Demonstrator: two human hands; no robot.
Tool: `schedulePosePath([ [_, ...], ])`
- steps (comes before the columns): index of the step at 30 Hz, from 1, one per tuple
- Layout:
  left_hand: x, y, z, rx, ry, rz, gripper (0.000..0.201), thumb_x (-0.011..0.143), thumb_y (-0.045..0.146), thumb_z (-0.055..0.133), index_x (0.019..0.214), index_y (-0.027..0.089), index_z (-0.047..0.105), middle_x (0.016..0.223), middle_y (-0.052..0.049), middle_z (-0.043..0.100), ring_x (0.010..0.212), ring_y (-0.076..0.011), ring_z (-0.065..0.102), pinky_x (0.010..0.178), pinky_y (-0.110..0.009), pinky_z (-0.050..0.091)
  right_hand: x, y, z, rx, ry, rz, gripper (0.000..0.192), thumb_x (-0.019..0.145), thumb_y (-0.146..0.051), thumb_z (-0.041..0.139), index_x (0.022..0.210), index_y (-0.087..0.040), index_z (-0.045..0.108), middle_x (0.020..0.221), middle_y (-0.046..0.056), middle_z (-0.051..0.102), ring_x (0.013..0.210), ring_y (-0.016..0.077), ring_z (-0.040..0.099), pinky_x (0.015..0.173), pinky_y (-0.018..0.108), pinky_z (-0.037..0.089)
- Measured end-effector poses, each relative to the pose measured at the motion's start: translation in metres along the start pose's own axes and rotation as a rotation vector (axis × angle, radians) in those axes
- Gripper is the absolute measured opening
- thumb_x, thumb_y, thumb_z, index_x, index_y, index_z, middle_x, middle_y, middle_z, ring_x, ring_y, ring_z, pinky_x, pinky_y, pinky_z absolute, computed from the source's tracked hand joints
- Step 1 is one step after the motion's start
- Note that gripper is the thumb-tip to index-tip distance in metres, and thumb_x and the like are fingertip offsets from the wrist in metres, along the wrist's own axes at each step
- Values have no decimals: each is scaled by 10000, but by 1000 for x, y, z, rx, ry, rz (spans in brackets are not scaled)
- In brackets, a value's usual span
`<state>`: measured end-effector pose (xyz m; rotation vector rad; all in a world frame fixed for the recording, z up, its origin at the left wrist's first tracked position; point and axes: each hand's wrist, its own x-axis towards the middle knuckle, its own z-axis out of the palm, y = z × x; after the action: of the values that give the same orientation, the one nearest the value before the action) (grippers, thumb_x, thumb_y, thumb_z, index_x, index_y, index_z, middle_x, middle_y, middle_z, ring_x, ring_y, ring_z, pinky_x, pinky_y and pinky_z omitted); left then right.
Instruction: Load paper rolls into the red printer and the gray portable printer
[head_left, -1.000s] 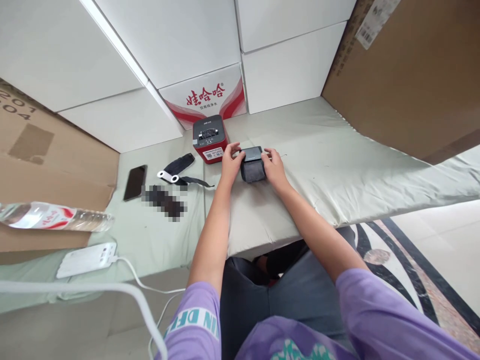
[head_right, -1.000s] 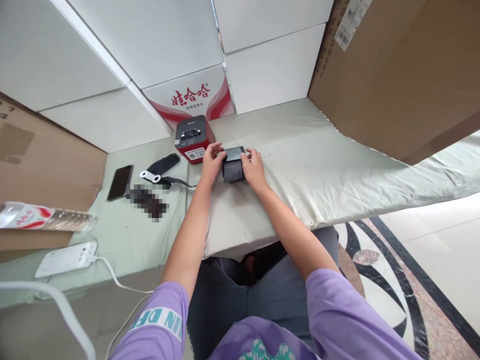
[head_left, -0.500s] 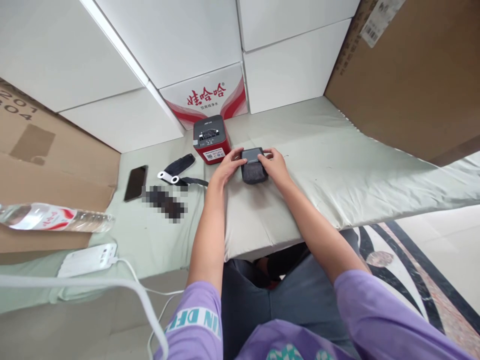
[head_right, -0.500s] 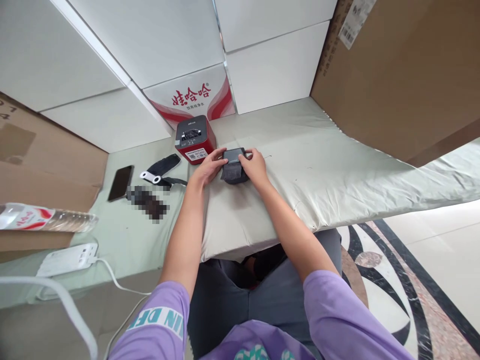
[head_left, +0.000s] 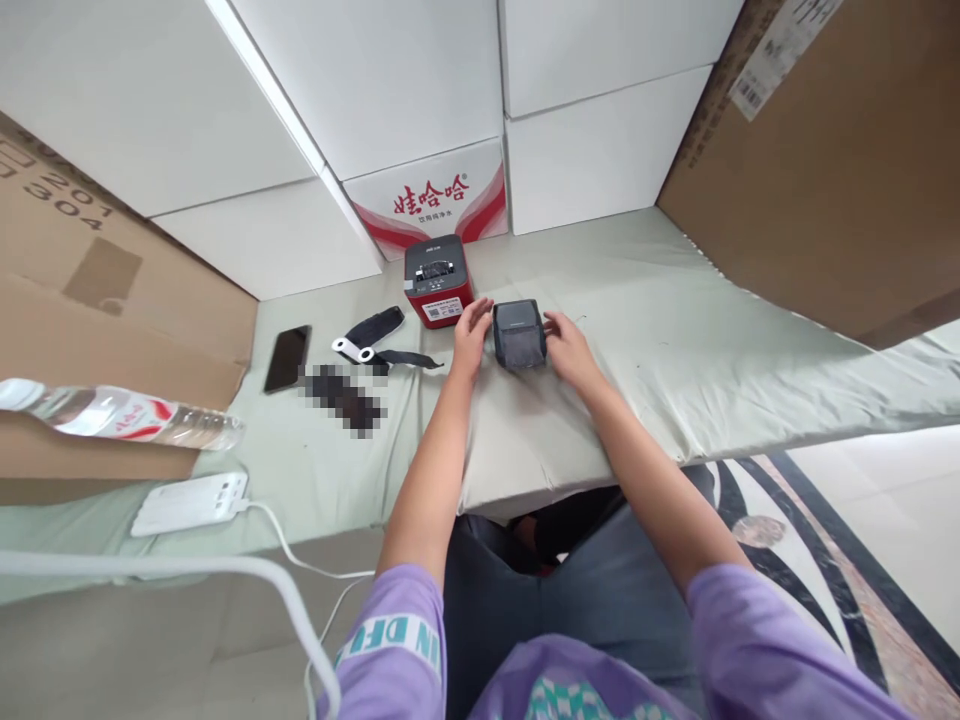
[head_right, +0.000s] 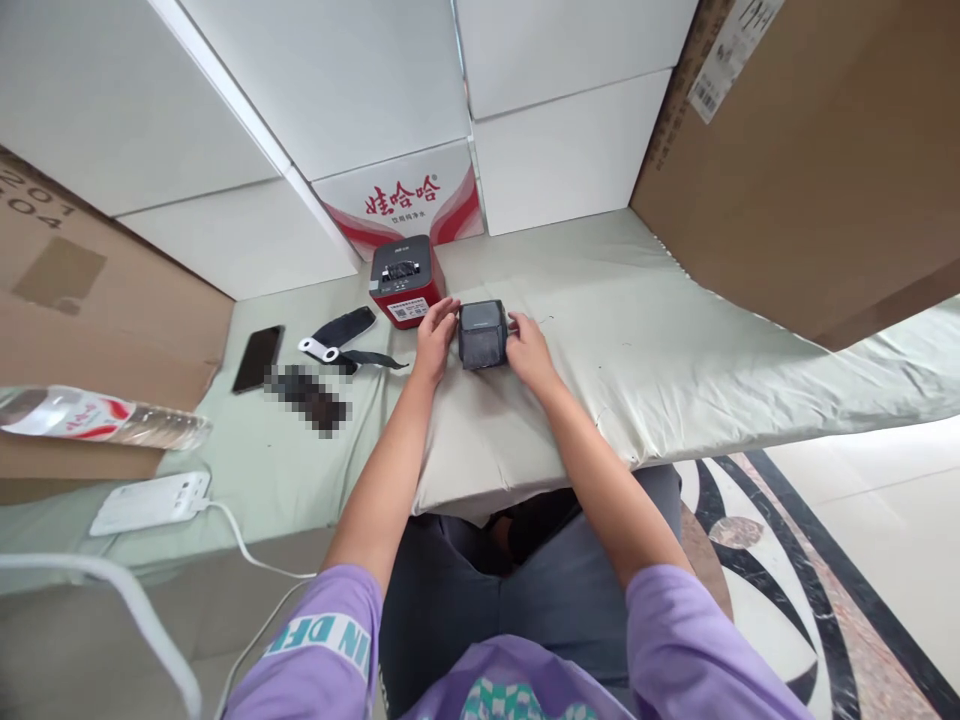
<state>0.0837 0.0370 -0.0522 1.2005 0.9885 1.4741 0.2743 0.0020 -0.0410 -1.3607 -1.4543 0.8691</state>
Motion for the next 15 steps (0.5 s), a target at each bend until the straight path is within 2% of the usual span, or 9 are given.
schedulePosePath([
  [2, 0, 1, 2, -46, 18, -29, 419, 789, 298, 730, 1184, 206, 625, 1402, -151, 690, 1397, -285, 602, 1227, -468, 419, -18, -2, 6, -136, -64, -140, 721, 681, -247, 633, 1392, -167, 547, 1312, 171, 632, 1271, 371, 567, 1131, 571, 452],
  [3, 1, 1, 3, -58, 24, -38, 428, 767, 246, 719, 1181, 207, 618, 1388, -147, 699, 1388, -281, 610, 1224, -465, 423, -27, -3, 12, -180, -56, -173, 838, 652, -254, 690, 1460, -163, 483, 1367, 188, 599, 1313, 393, 536, 1133, 584, 452],
  [5, 2, 2, 5, -82, 43, -54, 489, 734, 162, 674, 1214, 209, 590, 1377, -144, 706, 1381, -271, 617, 1214, -454, 434, -38, -7, 27, -214, 29, -179, 1004, 644, -317, 781, 1544, -158, 364, 1456, 219, 531, 1384, 414, 479, 1150, 599, 444],
  [7, 3, 4, 6, -113, 74, -75, 542, 716, 115, 624, 1247, 206, 560, 1389, -148, 699, 1388, -265, 612, 1209, -444, 439, -40, -11, 41, -215, 137, -151, 1089, 656, -397, 830, 1570, -138, 298, 1494, 246, 490, 1415, 412, 461, 1166, 590, 438],
  [9, 3, 5, 8, -138, 103, -99, 564, 709, 98, 590, 1261, 205, 546, 1420, -148, 681, 1410, -262, 594, 1212, -436, 434, -34, -14, 51, -224, 192, -140, 1066, 658, -412, 844, 1543, -117, 329, 1459, 254, 513, 1387, 398, 496, 1156, 557, 457],
  [11, 3, 7, 8, -154, 115, -114, 564, 720, 107, 582, 1272, 215, 539, 1449, -140, 663, 1433, -259, 573, 1217, -432, 426, -19, -17, 53, -257, 220, -142, 945, 662, -381, 829, 1471, -119, 416, 1388, 236, 562, 1327, 381, 544, 1125, 523, 486],
  [13, 1, 8, 8, -155, 110, -116, 546, 736, 126, 585, 1271, 224, 537, 1452, -134, 661, 1441, -259, 565, 1217, -435, 423, 3, -18, 52, -297, 272, -141, 849, 664, -358, 809, 1408, -125, 471, 1350, 222, 581, 1284, 370, 567, 1097, 502, 502],
  [15, 0, 8, 9, -136, 89, -106, 517, 738, 135, 583, 1245, 227, 536, 1430, -133, 674, 1428, -257, 577, 1211, -435, 425, 30, -18, 50, -327, 343, -133, 833, 668, -357, 801, 1397, -124, 474, 1375, 226, 564, 1280, 363, 562, 1092, 496, 500],
])
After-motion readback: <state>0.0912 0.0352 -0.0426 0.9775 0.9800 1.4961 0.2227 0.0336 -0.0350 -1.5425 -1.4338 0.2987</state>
